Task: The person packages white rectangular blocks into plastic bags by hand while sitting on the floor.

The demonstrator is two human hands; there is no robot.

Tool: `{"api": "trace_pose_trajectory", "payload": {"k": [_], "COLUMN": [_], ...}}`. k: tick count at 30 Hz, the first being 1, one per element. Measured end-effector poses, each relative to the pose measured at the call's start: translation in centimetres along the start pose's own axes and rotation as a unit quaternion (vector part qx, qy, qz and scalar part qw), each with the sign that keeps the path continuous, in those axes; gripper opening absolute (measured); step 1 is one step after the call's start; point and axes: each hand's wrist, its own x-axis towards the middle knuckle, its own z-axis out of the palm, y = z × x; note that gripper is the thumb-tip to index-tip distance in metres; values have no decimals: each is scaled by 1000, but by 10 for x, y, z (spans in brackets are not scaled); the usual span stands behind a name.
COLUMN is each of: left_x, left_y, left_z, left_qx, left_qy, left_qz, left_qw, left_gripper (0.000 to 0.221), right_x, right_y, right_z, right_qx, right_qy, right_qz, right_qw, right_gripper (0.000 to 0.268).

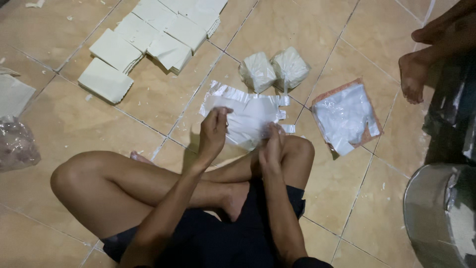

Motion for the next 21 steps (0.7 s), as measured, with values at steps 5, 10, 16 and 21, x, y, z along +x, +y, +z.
{"api": "trace_pose_trajectory", "payload": {"k": [5, 10, 16, 21], "left_x": [1, 2, -5, -7], "left_y": [-16, -9, 8, 3], "left_z": [-4, -11, -26, -26], "left_qx": [196, 318, 307, 241], "left_qy": [-169, -235, -245, -239], "left_qz": [66, 172, 151, 96], "left_qw": [964, 902, 907, 936], "left_gripper": [32, 29, 37, 42], "right_x": [-31, -29, -31, -45], "right_y": [-20, -15, -12, -10], "right_z": [13, 26, 30, 31], "right_qx": [-379, -429, -407, -361], "right_qy": [-157, -299, -245, -281], "right_qz": [-353, -244, -251, -204], "right_qw": [841, 817, 843, 866], "right_gripper": [59, 30, 37, 32]}}
